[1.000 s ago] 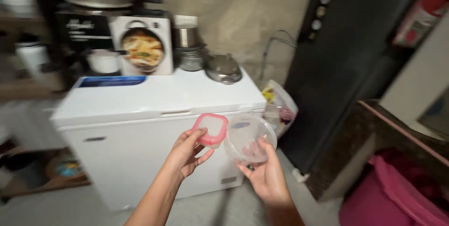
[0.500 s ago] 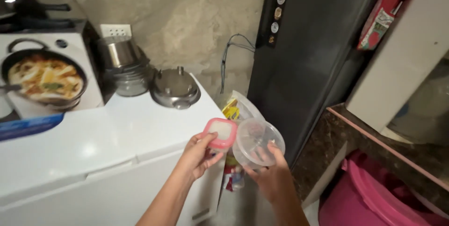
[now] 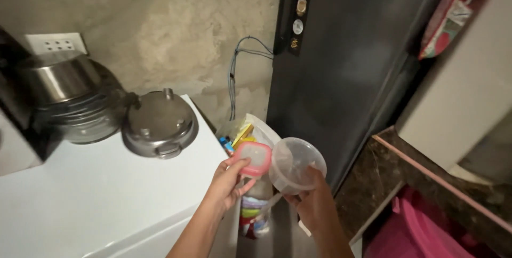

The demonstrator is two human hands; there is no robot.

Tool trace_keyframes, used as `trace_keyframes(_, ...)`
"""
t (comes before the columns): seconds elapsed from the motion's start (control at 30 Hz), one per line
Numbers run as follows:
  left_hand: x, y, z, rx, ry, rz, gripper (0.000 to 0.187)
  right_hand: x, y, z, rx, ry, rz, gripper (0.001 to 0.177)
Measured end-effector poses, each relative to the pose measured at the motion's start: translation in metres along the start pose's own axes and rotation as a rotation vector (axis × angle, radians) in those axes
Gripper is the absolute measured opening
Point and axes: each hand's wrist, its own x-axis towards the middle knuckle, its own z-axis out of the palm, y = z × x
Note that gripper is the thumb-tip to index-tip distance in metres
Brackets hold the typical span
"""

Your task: Sort through items on a table and clean a duster and container at a sink.

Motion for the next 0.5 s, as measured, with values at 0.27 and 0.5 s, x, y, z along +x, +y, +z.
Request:
trace_keyframes(0.27, 0.146, -0.016, 0.025, -0.025, 0.145, 0.045, 0.040, 0.161, -0.033, -0.002, -0.057, -0.003, 0.157, 0.071)
trace_keyframes(0.5, 0.276, -0.074, -0.021, -0.146, 0.339, 0.079, 0.030, 0.312, -0.005, -0.062, -0.385, -0.353, 0.042, 0.086)
